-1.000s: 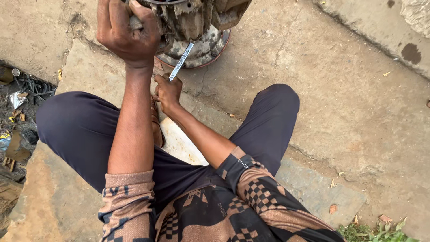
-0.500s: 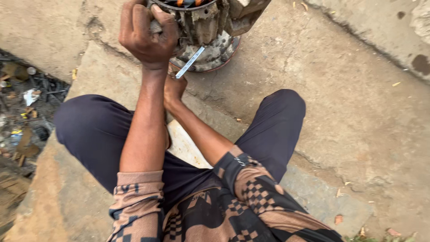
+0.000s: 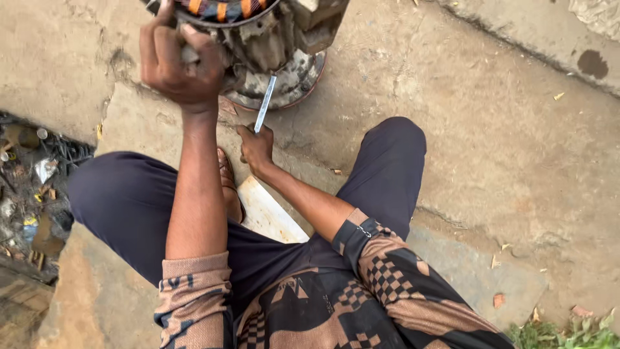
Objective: The person uses a wrench to loosen and remove bolts from the base of a motor stator. They rotate the stator to access different bolts, remove them one by one, and then lift the stator to inspect the internal windings.
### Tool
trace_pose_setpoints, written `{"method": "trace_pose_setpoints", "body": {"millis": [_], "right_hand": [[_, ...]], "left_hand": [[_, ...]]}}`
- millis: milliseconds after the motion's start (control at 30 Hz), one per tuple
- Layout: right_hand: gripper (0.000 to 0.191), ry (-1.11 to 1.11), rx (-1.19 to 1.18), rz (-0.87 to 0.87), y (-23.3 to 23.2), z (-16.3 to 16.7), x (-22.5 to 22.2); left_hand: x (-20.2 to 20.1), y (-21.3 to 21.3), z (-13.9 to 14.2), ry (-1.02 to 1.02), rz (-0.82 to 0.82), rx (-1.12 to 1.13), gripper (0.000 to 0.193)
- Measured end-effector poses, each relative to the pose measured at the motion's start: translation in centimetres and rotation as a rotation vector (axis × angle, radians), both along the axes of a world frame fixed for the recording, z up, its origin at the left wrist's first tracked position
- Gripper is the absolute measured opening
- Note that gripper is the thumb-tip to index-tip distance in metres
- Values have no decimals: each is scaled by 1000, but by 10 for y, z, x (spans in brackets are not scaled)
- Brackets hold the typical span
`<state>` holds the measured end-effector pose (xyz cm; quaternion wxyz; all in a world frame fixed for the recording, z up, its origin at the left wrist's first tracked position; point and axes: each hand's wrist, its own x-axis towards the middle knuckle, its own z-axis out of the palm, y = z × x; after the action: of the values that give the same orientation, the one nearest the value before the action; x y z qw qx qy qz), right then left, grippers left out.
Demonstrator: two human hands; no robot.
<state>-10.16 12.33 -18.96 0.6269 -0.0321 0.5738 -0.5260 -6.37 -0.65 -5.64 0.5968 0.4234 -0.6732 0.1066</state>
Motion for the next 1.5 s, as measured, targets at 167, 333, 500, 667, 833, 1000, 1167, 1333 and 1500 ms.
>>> {"method": "trace_pose_setpoints", "body": {"millis": [167,333,500,667,833,1000,1167,1333,1500], "right_hand": [[36,137,-91,84,5,-1,-25],[29,-31,-83,233,7,3,-43],[27,-101,-132,189,12,3,-42],[16,-60,-129,265,19,4,-55],[20,119,-169,411,19,4,-80],[25,288,-161,366,26,-14,-92],[39,675,-8,453,27,-26,-110],[42,977,60,544,9,-19,-132],[52,1142,-55,654,5,-14,-128]], "left_hand": [[0,-7,-2,136,-157,-6,29],[-9,53,-33,1473,202,472,55],[-38,68,-58,896,-348,1518,35],[-61,53,-45,930,-702,1583,41],[-78,49,-40,1318,-756,1571,31],[-79,38,-84,1632,-832,1521,23],[-83,39,-110,1725,-887,1375,22],[-78,46,-80,1929,-709,1261,22],[-70,47,-54,2063,-651,1180,22]]}}
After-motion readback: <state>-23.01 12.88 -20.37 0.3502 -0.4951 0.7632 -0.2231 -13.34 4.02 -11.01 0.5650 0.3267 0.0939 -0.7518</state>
